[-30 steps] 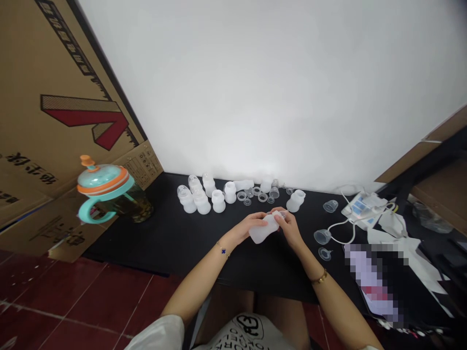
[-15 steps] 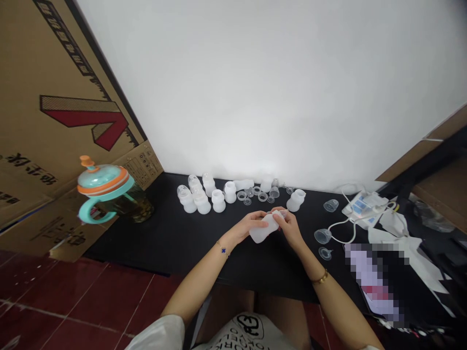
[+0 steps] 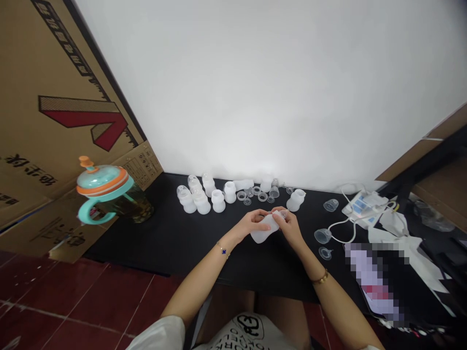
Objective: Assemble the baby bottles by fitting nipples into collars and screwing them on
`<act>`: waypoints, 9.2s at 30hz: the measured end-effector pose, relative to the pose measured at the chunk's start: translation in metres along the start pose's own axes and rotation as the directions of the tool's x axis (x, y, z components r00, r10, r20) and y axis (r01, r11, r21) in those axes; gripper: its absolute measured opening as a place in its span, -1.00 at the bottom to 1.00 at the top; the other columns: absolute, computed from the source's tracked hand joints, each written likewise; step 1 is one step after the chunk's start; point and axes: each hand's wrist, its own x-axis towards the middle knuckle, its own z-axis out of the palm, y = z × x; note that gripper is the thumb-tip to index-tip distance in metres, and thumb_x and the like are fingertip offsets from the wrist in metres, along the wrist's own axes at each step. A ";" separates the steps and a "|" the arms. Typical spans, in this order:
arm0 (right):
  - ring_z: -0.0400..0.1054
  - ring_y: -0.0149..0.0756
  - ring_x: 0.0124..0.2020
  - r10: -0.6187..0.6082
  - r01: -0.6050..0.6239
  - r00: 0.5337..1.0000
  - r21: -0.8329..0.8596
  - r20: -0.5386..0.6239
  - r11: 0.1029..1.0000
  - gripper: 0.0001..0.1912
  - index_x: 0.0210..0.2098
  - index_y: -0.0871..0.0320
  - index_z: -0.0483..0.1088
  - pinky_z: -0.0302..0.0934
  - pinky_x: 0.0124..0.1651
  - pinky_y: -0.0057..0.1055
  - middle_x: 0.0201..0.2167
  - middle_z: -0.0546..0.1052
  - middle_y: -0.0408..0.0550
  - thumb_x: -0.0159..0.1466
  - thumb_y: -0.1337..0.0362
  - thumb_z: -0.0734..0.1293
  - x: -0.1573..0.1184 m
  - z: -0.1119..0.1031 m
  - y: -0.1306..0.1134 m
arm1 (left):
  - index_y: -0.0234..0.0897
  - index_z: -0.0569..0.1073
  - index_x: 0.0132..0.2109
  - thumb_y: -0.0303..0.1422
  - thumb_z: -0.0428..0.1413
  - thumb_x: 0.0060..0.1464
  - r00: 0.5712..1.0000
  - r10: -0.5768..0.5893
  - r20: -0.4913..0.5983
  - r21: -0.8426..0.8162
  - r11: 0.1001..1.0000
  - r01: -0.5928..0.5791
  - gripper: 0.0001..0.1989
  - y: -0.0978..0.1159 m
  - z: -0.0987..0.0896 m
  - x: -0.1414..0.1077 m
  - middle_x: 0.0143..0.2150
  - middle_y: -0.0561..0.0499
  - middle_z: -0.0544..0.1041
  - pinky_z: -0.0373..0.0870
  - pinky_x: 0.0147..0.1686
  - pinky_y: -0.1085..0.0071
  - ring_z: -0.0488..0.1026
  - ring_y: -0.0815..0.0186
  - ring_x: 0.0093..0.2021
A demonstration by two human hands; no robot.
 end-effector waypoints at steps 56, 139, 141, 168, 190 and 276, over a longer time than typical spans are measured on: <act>0.26 -0.29 -0.51 -0.028 0.026 0.999 -0.133 -0.015 0.991 -0.68 -0.32 0.14 0.50 0.13 -0.45 -0.39 -0.46 0.49 -0.08 0.21 -0.01 0.36 0.002 -0.002 -0.001 | -0.26 0.43 -0.15 -0.20 0.41 -0.15 0.947 0.318 -0.037 0.363 0.887 -0.284 -0.54 -0.005 0.008 -0.004 -0.24 0.04 0.53 0.38 -0.19 0.35 0.48 0.26 -0.23; 0.27 -0.38 -0.56 0.048 -0.032 0.985 -0.099 0.164 0.995 -0.59 -0.13 0.16 0.53 0.12 -0.54 -0.45 -0.51 0.47 -0.14 0.28 -0.06 0.38 -0.002 0.013 0.010 | -0.30 0.56 -0.03 -0.11 0.36 -0.05 0.887 0.274 -0.371 -0.067 0.945 -0.320 -0.51 -0.001 0.004 0.006 -0.03 -0.15 0.62 0.40 -0.06 0.30 0.55 0.11 -0.03; 0.27 -0.37 -0.58 0.051 -0.034 0.987 -0.109 0.152 0.993 -0.58 -0.13 0.17 0.52 0.13 -0.53 -0.44 -0.57 0.43 -0.17 0.27 -0.07 0.38 -0.002 0.013 0.011 | -0.31 0.55 -0.05 -0.08 0.37 -0.08 0.891 0.252 -0.379 -0.083 0.949 -0.304 -0.49 -0.001 0.005 0.006 -0.09 -0.14 0.63 0.40 -0.15 0.33 0.56 0.13 -0.11; 0.42 -0.24 -0.41 0.069 -0.068 0.997 0.074 -0.022 0.995 -0.50 0.01 0.16 0.48 0.30 -0.54 -0.41 -0.29 0.56 0.01 0.25 -0.07 0.39 0.004 0.011 0.017 | -0.29 0.58 -0.06 -0.23 0.42 -0.14 0.869 0.306 -0.389 0.019 0.946 -0.324 -0.53 -0.011 -0.002 0.011 -0.02 -0.17 0.62 0.39 0.06 0.21 0.54 0.12 -0.02; 0.47 -0.11 -0.18 0.101 -0.111 0.991 0.127 0.087 0.986 -0.43 0.12 0.13 0.52 0.46 -0.43 -0.35 -0.03 0.58 0.09 0.25 -0.07 0.38 0.004 0.013 0.020 | -0.21 0.47 0.01 -0.10 0.37 -0.10 0.754 0.505 -0.421 0.549 0.803 -0.231 -0.46 -0.013 0.001 0.005 -0.12 -0.04 0.49 0.32 -0.36 0.42 0.40 0.29 -0.26; 0.48 -0.26 -0.35 -0.064 0.104 0.987 -0.285 0.144 0.953 -0.59 0.09 0.07 0.45 0.34 -0.44 -0.40 -0.06 0.60 -0.02 0.25 0.17 0.35 0.003 0.012 0.024 | -0.20 0.47 0.10 -0.49 0.24 -0.04 0.815 0.452 -0.363 0.596 0.785 -0.170 -0.50 -0.022 -0.012 0.014 0.06 -0.06 0.58 0.41 0.08 0.22 0.52 0.13 0.05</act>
